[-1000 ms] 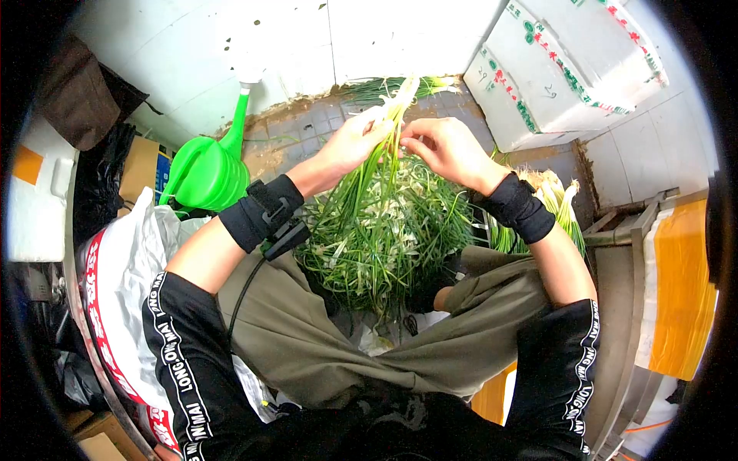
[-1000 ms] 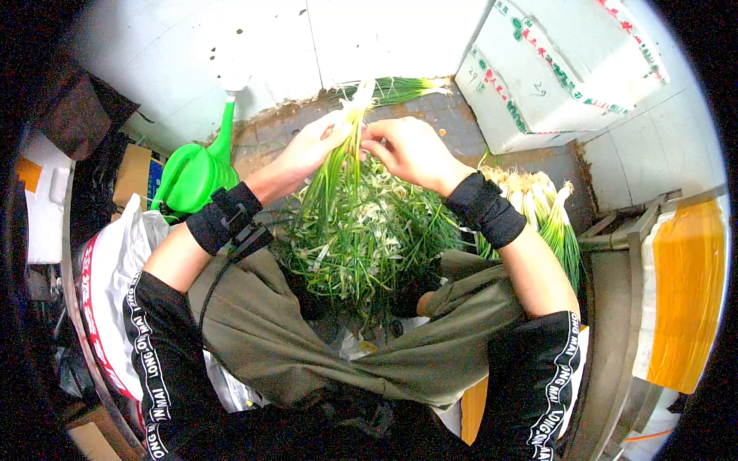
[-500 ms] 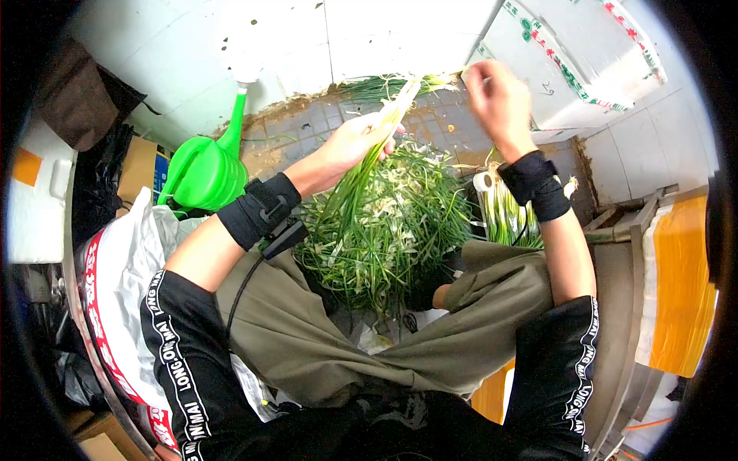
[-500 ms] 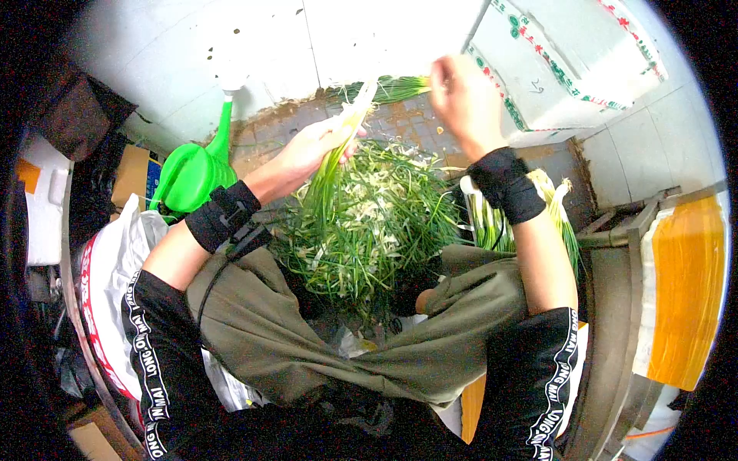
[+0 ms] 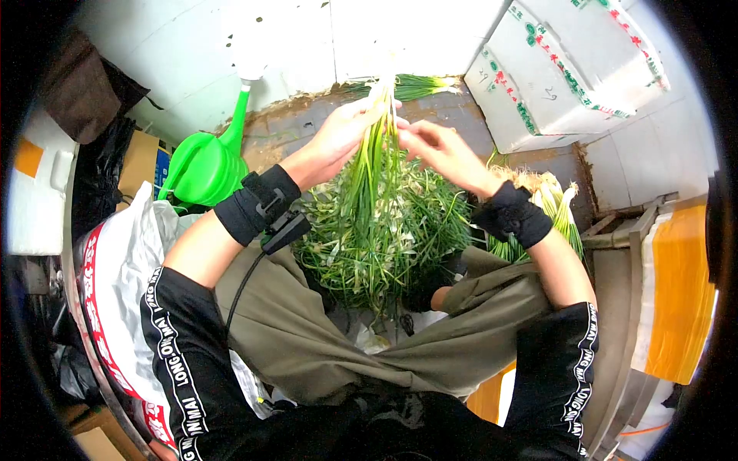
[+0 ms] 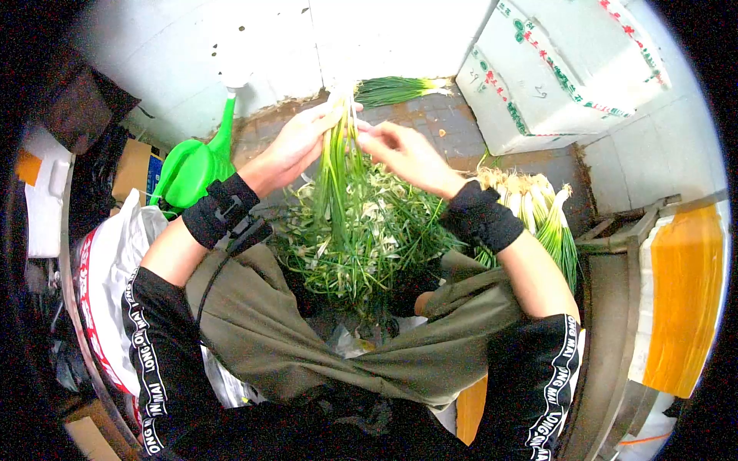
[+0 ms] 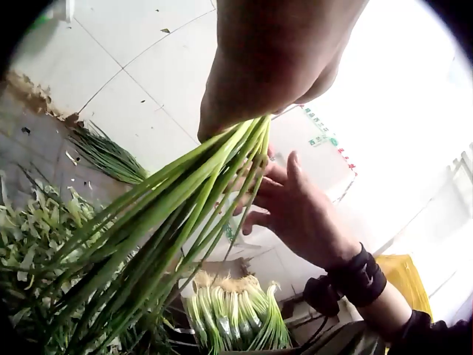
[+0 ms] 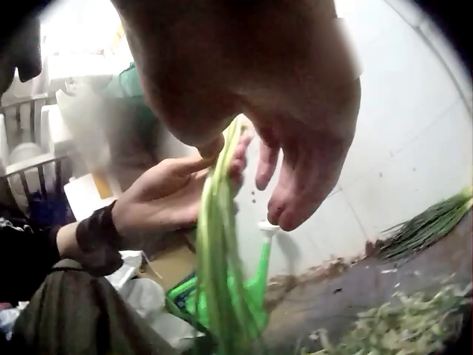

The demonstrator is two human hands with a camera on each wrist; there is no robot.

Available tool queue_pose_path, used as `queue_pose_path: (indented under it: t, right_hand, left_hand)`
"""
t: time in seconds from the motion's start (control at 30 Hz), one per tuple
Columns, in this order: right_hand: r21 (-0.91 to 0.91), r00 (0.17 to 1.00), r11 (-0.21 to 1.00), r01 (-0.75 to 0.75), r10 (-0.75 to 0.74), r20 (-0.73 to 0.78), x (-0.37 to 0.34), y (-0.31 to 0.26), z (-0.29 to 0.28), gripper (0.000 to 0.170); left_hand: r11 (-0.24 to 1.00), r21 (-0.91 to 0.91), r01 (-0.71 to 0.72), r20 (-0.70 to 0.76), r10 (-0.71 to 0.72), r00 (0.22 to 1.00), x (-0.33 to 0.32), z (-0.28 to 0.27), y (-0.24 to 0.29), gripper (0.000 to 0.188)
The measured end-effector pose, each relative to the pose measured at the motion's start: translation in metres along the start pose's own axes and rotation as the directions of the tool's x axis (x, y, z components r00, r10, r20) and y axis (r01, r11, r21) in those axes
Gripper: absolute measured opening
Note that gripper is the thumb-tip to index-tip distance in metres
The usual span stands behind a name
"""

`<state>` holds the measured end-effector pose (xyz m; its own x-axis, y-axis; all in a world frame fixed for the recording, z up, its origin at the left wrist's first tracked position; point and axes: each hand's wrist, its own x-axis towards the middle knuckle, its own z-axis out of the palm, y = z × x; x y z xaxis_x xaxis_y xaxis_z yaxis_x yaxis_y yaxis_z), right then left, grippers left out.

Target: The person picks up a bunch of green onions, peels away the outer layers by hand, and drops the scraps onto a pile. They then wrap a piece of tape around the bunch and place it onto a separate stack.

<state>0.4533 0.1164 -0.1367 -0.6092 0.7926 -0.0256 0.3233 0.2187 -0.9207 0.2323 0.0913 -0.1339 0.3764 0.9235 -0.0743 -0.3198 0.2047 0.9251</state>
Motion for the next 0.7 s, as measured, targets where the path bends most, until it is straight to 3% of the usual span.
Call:
queue_pose_path:
  t: [0.07, 0.13, 0.23, 0.33, 0.4, 0.5, 0.57, 0.7]
  right_hand:
    - [0.066, 0.994, 0.992, -0.105, 0.106, -0.008, 0.009, 0.008, 0.025, 0.048]
    - [0.046, 0.996, 0.996, -0.082, 0.084, -0.038, 0.014, 0.009, 0.031, 0.045]
    - [0.080, 0.999, 0.997, -0.021, 0.025, -0.048, 0.021, 0.010, 0.029, 0.039]
    - [0.121, 0.988, 0.982, 0.144, -0.135, -0.077, 0.021, 0.013, 0.022, 0.029]
    - [0.062, 0.993, 0.993, 0.103, -0.099, -0.063, 0.020, 0.016, 0.015, 0.027]
    - [0.219, 0.994, 0.974, 0.056, -0.033, -0.107, 0.020, 0.016, 0.006, 0.028]
    - [0.253, 0.994, 0.967, 0.025, 0.002, -0.107, 0.018, 0.012, -0.006, 0.029]
    - [0.294, 0.997, 0.955, 0.038, -0.016, -0.076, 0.018, 0.013, -0.026, 0.030]
  left_hand:
    - [1.000, 0.003, -0.021, -0.029, 0.021, 0.999, 0.005, 0.002, -0.003, 0.041]
    - [0.999, 0.004, -0.039, -0.061, 0.039, 0.997, 0.003, 0.004, 0.000, 0.041]
    - [0.999, 0.032, -0.035, -0.115, 0.039, 0.993, -0.003, 0.000, 0.006, 0.044]
    - [1.000, 0.026, 0.008, -0.117, -0.005, 0.993, -0.007, -0.009, 0.009, 0.045]
    - [0.997, 0.072, -0.017, -0.164, 0.029, 0.986, -0.009, -0.011, 0.009, 0.044]
    - [0.994, 0.101, -0.048, -0.211, 0.069, 0.975, -0.009, -0.019, 0.009, 0.041]
    - [0.996, 0.070, -0.053, -0.315, 0.073, 0.946, -0.008, -0.020, 0.012, 0.036]
    - [0.984, 0.170, -0.048, -0.362, 0.108, 0.926, -0.008, -0.023, 0.016, 0.037]
